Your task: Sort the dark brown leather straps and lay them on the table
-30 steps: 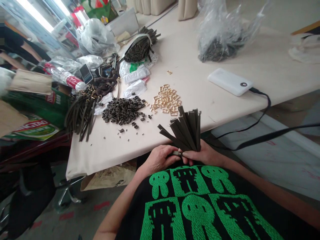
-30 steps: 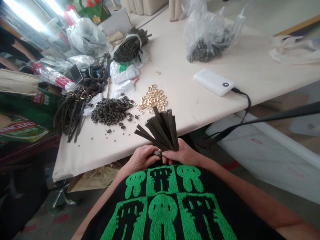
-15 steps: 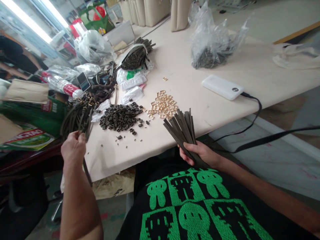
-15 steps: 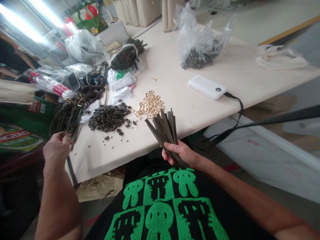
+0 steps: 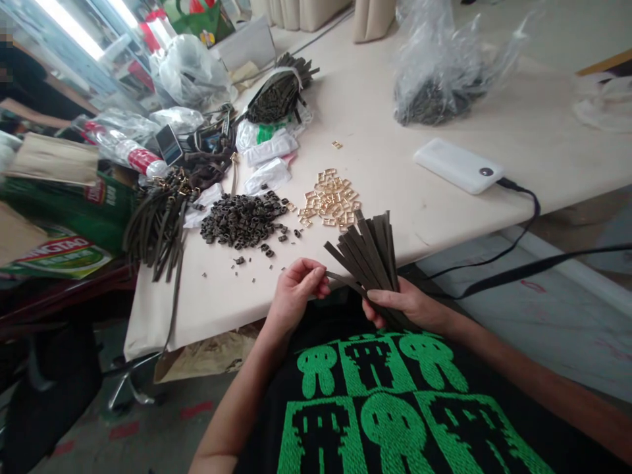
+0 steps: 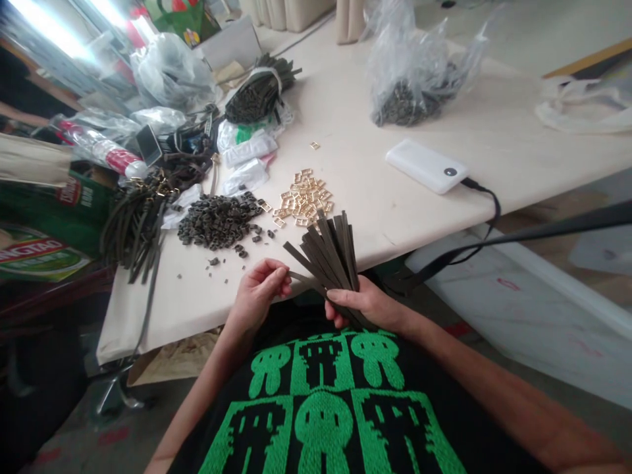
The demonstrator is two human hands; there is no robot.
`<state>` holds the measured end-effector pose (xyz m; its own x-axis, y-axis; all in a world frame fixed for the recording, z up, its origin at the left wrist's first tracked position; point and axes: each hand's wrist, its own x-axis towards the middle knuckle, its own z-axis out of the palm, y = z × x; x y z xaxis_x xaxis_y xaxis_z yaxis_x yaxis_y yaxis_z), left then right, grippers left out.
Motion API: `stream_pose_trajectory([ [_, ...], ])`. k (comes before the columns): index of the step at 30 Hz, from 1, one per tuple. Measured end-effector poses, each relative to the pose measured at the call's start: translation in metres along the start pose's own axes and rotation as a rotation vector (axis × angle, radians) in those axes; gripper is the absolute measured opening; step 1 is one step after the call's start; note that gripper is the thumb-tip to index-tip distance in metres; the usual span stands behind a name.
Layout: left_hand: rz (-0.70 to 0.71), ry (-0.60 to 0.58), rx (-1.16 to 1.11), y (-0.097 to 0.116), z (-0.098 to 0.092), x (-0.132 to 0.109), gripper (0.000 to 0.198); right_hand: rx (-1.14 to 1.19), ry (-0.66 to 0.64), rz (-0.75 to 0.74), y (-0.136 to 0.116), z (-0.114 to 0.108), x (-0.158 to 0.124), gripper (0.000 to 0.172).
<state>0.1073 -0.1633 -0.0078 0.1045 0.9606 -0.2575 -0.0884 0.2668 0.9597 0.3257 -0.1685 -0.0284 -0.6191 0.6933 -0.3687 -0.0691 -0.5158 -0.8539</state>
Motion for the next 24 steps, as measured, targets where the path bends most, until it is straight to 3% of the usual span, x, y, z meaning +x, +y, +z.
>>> stream_pose_trajectory([
  [11, -0.145, -0.007, -0.202, -0.025, 0.018, -0.012, 0.028, 0.037, 0.068, -0.125, 0.004, 0.002, 0.007, 0.026],
  [17, -0.23, -0.089, -0.277, -0.031, 0.027, -0.009, 0.029, 0.074, 0.088, -0.173, 0.013, -0.002, 0.007, 0.027],
  [19, -0.231, -0.1, -0.286, -0.03, 0.029, -0.007, 0.027, 0.081, 0.084, -0.182, 0.014, -0.004, 0.007, 0.027],
  [24, -0.154, -0.002, -0.228, -0.026, 0.031, -0.005, 0.027, 0.035, 0.06, -0.179, 0.017, -0.007, 0.007, 0.029],
])
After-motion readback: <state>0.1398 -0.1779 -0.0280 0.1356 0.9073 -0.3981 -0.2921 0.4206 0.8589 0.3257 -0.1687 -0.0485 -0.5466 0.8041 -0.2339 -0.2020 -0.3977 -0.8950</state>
